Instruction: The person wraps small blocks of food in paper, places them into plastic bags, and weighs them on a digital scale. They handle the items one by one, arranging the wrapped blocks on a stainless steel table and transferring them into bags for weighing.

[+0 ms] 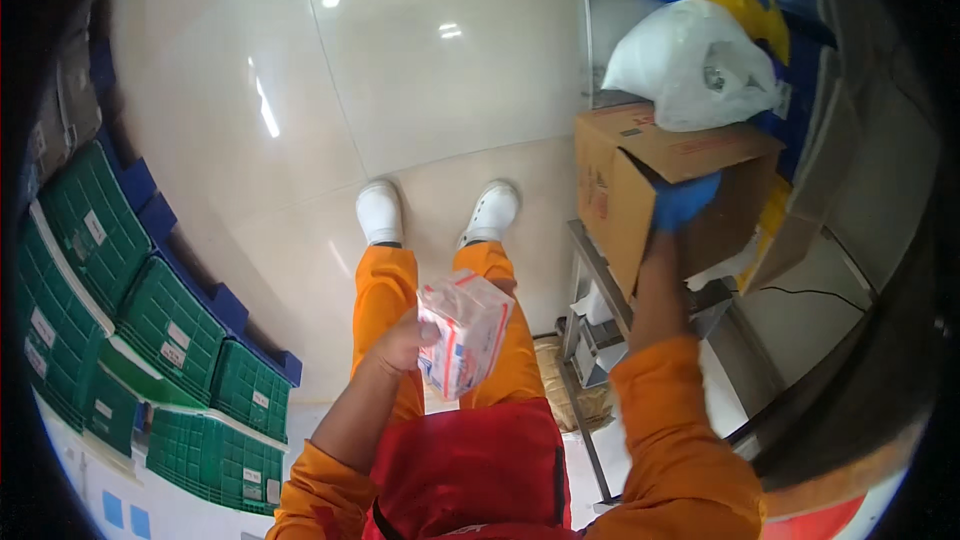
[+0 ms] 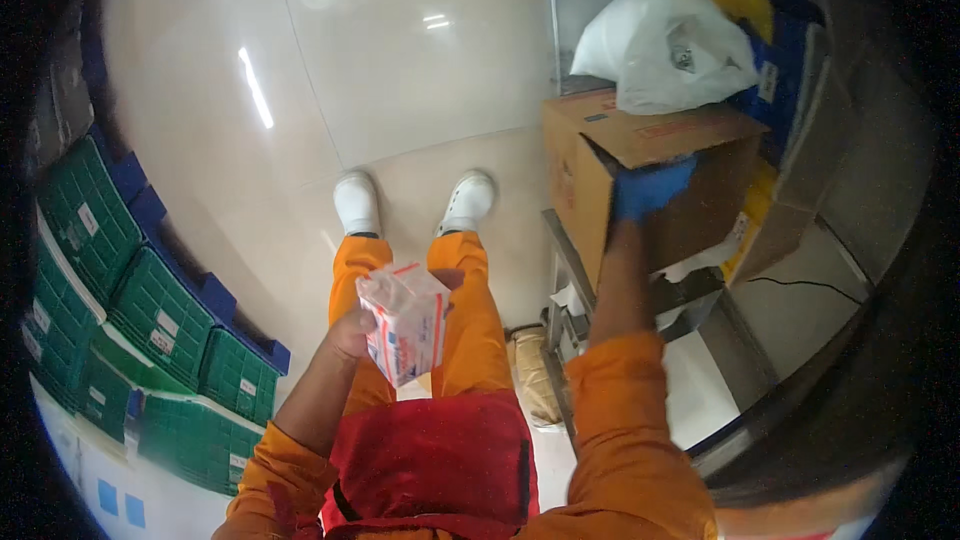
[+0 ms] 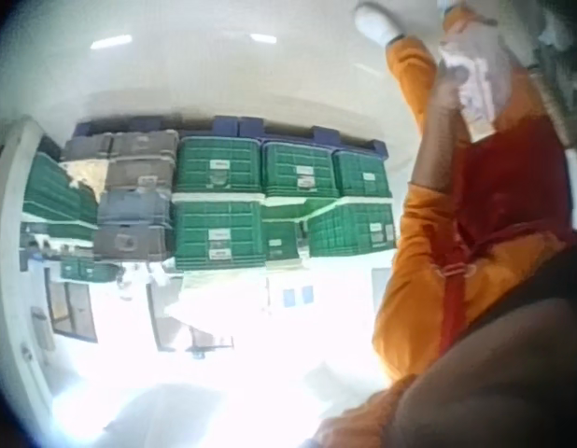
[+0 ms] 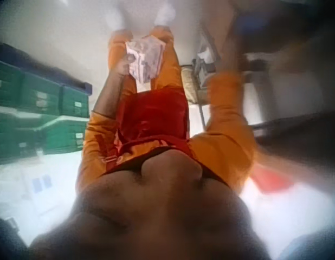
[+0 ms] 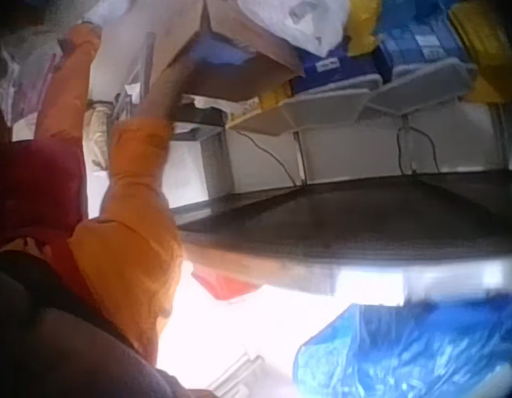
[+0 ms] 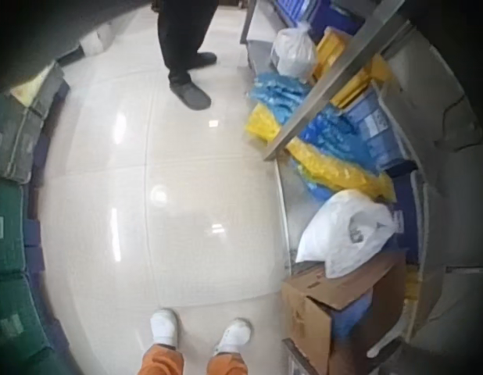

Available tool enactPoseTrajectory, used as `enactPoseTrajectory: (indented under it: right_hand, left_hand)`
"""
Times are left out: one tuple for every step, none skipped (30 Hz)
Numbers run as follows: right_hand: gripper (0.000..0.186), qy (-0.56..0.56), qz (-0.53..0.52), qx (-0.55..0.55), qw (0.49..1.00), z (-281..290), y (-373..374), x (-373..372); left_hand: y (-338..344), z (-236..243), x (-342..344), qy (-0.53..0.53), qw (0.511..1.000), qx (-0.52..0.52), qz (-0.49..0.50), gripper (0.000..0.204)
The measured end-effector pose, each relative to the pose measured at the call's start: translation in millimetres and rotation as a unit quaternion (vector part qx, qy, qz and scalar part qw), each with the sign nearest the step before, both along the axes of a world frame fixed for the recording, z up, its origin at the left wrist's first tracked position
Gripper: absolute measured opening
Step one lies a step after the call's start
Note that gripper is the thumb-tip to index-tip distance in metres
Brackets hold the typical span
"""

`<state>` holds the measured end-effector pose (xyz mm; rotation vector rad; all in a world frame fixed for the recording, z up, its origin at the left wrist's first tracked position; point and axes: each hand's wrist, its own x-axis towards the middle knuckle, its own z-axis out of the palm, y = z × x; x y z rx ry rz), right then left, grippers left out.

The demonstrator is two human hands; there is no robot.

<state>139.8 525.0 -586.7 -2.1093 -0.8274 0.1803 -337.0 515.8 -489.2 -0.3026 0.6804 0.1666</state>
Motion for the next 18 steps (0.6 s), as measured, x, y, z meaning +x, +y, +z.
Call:
enactPoseTrajectory:
  right_hand:
    - [0.060, -0.012, -0.053, -0.072, 0.996, 29.3, 3.0, -26.2]
    - [0.067, -0.024, -0.104, -0.150, 0.983, 64.4, 3.2, -50.2]
    - [0.067, -0.020, -0.105, -0.160, 0.981, 102.7, 7.5, -84.1]
    - [0.067, -0.017, -0.109, -0.170, 0.979, 133.0, 2.1, -116.8]
    - [0.071, 0.011, -0.080, -0.154, 0.985, 151.5, -14.6, -141.0]
    - [0.071, 0.034, -0.038, -0.148, 0.988, 167.3, -21.7, -169.0]
    - [0.071, 0.062, 0.006, -0.140, 0.988, 181.1, -27.9, -197.4]
    - [0.064, 0.110, 0.061, -0.159, 0.979, 197.1, -23.6, -208.3]
    - [0.058, 0.161, 0.118, -0.178, 0.964, 212.2, -18.5, -218.8]
    - [0.049, 0.232, 0.174, -0.217, 0.932, 225.9, -13.2, -214.1]
    - [0.036, 0.272, 0.156, -0.207, 0.927, 219.1, -19.1, -192.4]
    - [0.025, 0.311, 0.137, -0.192, 0.921, 211.3, -25.9, -171.1]
    - [0.021, 0.350, 0.117, -0.176, 0.913, 203.4, -32.7, -149.9]
    - [0.023, 0.322, 0.000, -0.160, 0.933, 184.8, -29.6, -125.4]
    - [0.023, 0.172, 0.009, -0.183, 0.968, 159.7, -18.3, -96.5]
    - [0.022, 0.158, -0.049, -0.165, 0.972, 120.5, -27.5, -62.2]
    - [0.023, 0.068, 0.040, -0.255, 0.964, 86.8, -36.5, -33.3]
    - [0.024, -0.034, 0.123, -0.323, 0.938, 54.8, -45.5, -4.9]
  left_hand:
    - [3.9, -4.4, 3.0, -0.008, 1.000, 0.009, 0.023, 0.103]
    - [31.4, 8.4, 17.7, -0.022, 0.999, 0.002, 0.026, 0.110]
    - [42.2, 7.1, 26.0, -0.024, 0.999, 0.011, 0.030, 0.110]
    - [50.0, 4.0, 32.5, -0.028, 0.999, 0.018, 0.031, 0.111]
    - [54.2, 0.4, 38.2, -0.025, 0.999, 0.018, 0.031, 0.105]
    - [58.6, -3.2, 44.5, -0.024, 0.999, 0.017, 0.029, 0.100]
    - [58.7, -10.1, 52.0, -0.018, 0.999, 0.010, 0.029, 0.090]
    - [49.8, -21.5, 49.3, -0.029, 0.999, 0.002, 0.042, 0.084]
    - [40.4, -32.9, 45.7, -0.037, 0.998, -0.006, 0.059, 0.077]
    - [23.9, -59.5, 22.1, -0.063, 0.993, -0.017, 0.095, 0.075]
    - [25.1, -56.0, 14.2, -0.074, 0.992, -0.016, 0.105, 0.075]
    - [27.4, -51.7, 5.6, -0.083, 0.990, -0.011, 0.115, 0.075]
    - [30.0, -46.4, -3.6, -0.091, 0.988, -0.006, 0.124, 0.076]
    - [24.2, -44.3, -14.0, -0.093, 0.990, 0.007, 0.106, 0.076]
    - [17.1, -42.6, -24.0, -0.097, 0.991, 0.018, 0.088, 0.076]
    - [11.2, -41.7, -31.0, -0.108, 0.992, 0.027, 0.065, 0.077]
    - [5.8, -42.2, -36.4, -0.120, 0.991, 0.036, 0.045, 0.077]
    - [1.9, -43.0, -41.0, -0.131, 0.990, 0.047, 0.024, 0.077]
